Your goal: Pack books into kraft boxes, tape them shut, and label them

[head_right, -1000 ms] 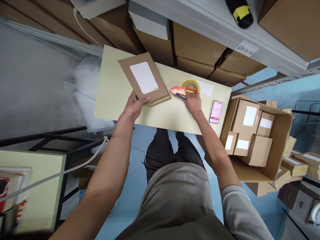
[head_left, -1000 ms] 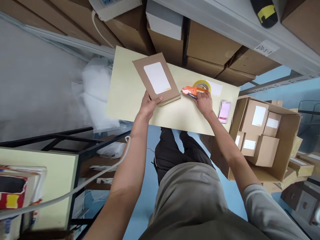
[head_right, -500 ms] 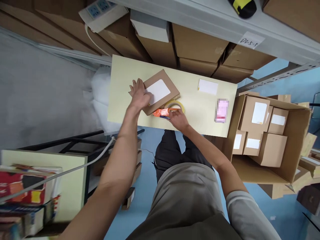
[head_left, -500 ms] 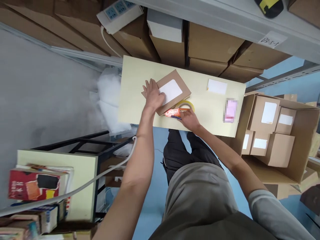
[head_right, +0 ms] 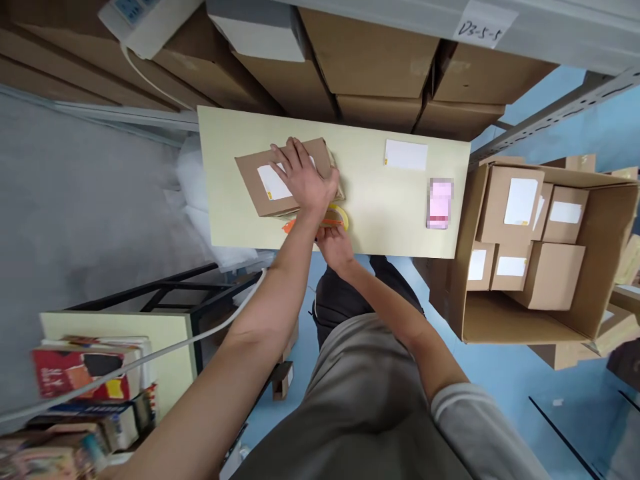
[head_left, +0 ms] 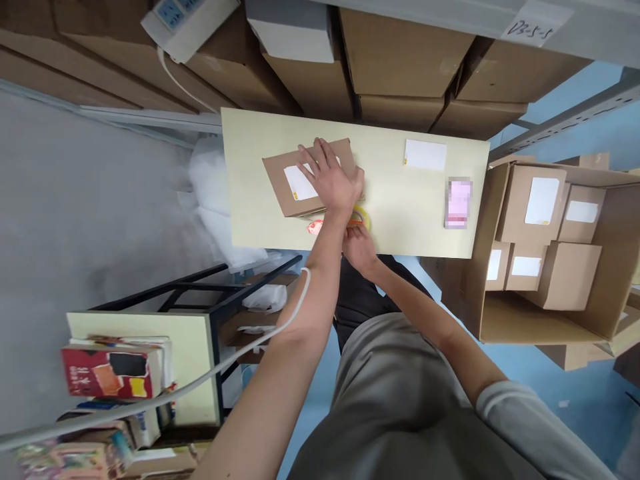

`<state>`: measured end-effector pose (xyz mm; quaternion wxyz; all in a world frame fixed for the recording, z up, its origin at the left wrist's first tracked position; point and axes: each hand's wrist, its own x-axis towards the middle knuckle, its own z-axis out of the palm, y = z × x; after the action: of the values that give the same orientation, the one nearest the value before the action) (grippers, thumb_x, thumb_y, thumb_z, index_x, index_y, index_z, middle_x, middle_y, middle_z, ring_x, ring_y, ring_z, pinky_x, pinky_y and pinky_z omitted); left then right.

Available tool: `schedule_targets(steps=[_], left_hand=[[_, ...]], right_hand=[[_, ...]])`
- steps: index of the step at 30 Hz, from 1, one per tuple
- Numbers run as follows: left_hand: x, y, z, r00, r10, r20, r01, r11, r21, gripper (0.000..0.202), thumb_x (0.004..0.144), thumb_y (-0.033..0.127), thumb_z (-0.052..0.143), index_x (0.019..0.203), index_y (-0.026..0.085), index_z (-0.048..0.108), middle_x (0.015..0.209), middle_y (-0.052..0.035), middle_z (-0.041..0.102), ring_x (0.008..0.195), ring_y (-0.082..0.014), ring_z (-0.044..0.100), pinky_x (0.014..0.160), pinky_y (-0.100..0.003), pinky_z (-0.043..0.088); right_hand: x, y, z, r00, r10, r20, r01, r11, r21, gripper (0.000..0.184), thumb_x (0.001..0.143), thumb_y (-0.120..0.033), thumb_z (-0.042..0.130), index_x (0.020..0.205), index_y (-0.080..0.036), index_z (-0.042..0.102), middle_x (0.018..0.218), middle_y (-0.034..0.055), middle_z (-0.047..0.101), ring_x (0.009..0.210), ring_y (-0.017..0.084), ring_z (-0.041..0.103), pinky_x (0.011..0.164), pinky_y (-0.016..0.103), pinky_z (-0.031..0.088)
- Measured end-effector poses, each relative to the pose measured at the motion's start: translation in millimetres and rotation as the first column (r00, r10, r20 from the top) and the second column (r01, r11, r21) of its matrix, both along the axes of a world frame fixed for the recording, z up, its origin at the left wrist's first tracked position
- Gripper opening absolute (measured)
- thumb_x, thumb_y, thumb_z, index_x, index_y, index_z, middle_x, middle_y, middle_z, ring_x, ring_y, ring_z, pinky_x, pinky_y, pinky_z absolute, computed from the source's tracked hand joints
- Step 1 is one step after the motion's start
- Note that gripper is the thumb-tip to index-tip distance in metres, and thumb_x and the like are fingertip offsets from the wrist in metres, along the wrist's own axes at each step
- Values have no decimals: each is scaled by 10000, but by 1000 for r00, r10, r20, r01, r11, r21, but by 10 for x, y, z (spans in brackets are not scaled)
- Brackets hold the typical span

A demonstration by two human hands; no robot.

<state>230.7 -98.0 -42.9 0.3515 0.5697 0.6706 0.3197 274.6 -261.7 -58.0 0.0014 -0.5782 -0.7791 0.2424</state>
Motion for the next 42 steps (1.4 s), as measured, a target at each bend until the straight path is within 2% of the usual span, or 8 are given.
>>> schedule_targets(steps=[3,8,12,21,30,33,36,42], left_hand=[[-15,-6,25,999,-2,-34,1,1000,-24,1008,869,397,863,1775,179,478,1945,-146,261,1812,-422,-181,1484,-714,36],[18,-28,82,999,-3,-39,2,1000,-31,1029,868,389,850,1792,180,448,1948,-152,247,1811,-421,-182,1477,-728,27],[-1,-60,119,998,-39,-51,38,999,-11,1005,857,366,849,1780,213,482,1942,-134,279,1818,-413,-166,1483,-697,-20],[-227,-158,238,983,-156,-99,157,988,1,880,832,353,880,1669,247,630,1874,-141,434,1841,-411,-39,1478,-651,-72],[-509,-699,435,937,-336,-94,331,941,-65,561,831,256,792,1390,300,782,1799,-85,558,1824,-368,214,1493,-635,-15],[-588,-797,428,922,-374,-98,368,927,-75,550,827,256,784,1376,291,784,1785,-91,576,1820,-369,231,1497,-628,2],[-647,-846,352,889,-428,-165,424,904,-56,573,858,275,752,1431,282,757,1802,-88,556,1821,-367,225,1500,-625,11],[-725,-930,147,780,-526,-339,549,835,-32,603,936,277,664,1539,252,685,1839,-84,507,1825,-355,210,1505,-624,32]], right_hand=[[379,-170,30,1000,-22,2,22,1000,-7,263,1189,-243,576,1321,-99,753,1152,184,855,1187,304,782,1249,468,520],[1445,-429,-4,983,-169,71,168,986,18,347,1167,-441,682,1273,-113,719,1056,181,856,1034,319,791,1181,498,521],[1945,-239,-74,952,-280,123,272,959,75,394,1185,-475,630,1258,-94,697,1028,189,844,1006,337,781,1185,511,490],[1633,627,-202,990,-135,35,132,988,75,375,1171,-407,662,1344,-77,695,1167,212,842,1146,359,753,1246,560,473],[1171,488,-96,983,167,-71,-166,986,25,277,1155,-146,574,1381,-145,734,1137,98,863,1170,284,782,1319,533,497],[1273,372,-71,958,208,-196,-205,978,37,296,1142,-97,554,1320,-198,769,1063,46,857,1121,236,794,1314,486,527],[1523,355,-51,935,280,-219,-285,958,10,262,1157,-188,588,1349,-208,767,1107,54,861,1153,239,790,1310,494,529],[2388,719,17,928,359,96,-365,929,55,497,1230,-443,453,1402,-80,747,1282,213,866,1301,342,789,1272,513,518]])
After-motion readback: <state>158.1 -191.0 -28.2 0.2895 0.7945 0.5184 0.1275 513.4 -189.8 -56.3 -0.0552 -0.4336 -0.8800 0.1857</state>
